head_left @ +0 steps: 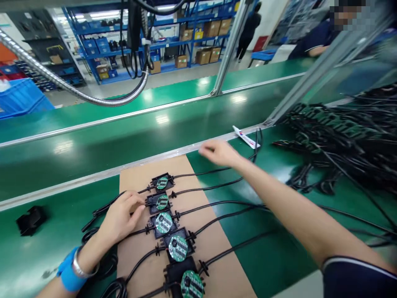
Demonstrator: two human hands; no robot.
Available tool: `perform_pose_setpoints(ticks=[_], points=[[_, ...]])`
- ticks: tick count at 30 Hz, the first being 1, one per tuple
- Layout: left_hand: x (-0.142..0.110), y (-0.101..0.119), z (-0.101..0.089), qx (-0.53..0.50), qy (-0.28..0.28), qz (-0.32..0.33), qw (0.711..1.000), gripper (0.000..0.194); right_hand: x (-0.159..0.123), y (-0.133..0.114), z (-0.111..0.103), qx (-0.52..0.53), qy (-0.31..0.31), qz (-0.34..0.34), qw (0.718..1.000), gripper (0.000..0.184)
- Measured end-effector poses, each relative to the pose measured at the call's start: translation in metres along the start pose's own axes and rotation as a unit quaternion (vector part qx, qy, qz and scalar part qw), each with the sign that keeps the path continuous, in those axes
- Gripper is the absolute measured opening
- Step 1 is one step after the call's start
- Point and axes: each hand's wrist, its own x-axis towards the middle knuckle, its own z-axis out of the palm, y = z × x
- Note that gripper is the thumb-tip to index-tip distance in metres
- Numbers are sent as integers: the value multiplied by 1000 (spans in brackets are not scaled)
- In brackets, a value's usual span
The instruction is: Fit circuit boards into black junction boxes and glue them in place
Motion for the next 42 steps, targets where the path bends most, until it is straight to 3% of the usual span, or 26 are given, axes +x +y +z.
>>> perform_pose_setpoints(ticks=[3,5,7,9,12,16,19,21,23,25,30,34,38,42], points=[[1,3,-9,-26,26,4,999,17,19,61,-43,-33,91,203,974,33],[3,6,-13,-42,28,1,999,18,21,86,-55,-26,117,283,952,38],[8,10,-15,-54,25,-1,998,19,19,92,-56,-1,136,320,938,41],[20,17,-15,-69,18,-6,997,21,18,81,-51,39,158,326,931,39],[49,36,-11,-120,13,-19,993,28,17,37,-38,133,175,285,933,34],[87,75,-1,-222,-17,-1,975,38,2,-51,-18,295,131,133,937,46],[92,95,4,-242,-60,17,968,40,-27,-104,-10,387,101,25,916,58],[84,101,6,-255,-26,5,967,41,-48,-122,-7,428,92,-27,899,59],[74,103,8,-277,31,-24,960,40,-64,-128,-2,446,78,-72,889,53],[66,102,13,-319,52,-49,945,43,-73,-130,5,452,68,-104,883,45],[52,97,25,-441,-19,-57,895,62,-83,-143,18,502,39,-134,854,46],[42,94,25,-382,-10,-29,924,60,-87,-148,22,516,20,-139,845,49],[34,92,23,-422,-71,-40,903,57,-89,-145,29,519,-17,-148,841,50],[29,88,26,-388,-81,-66,916,53,-90,-143,40,485,-1,-125,866,46]])
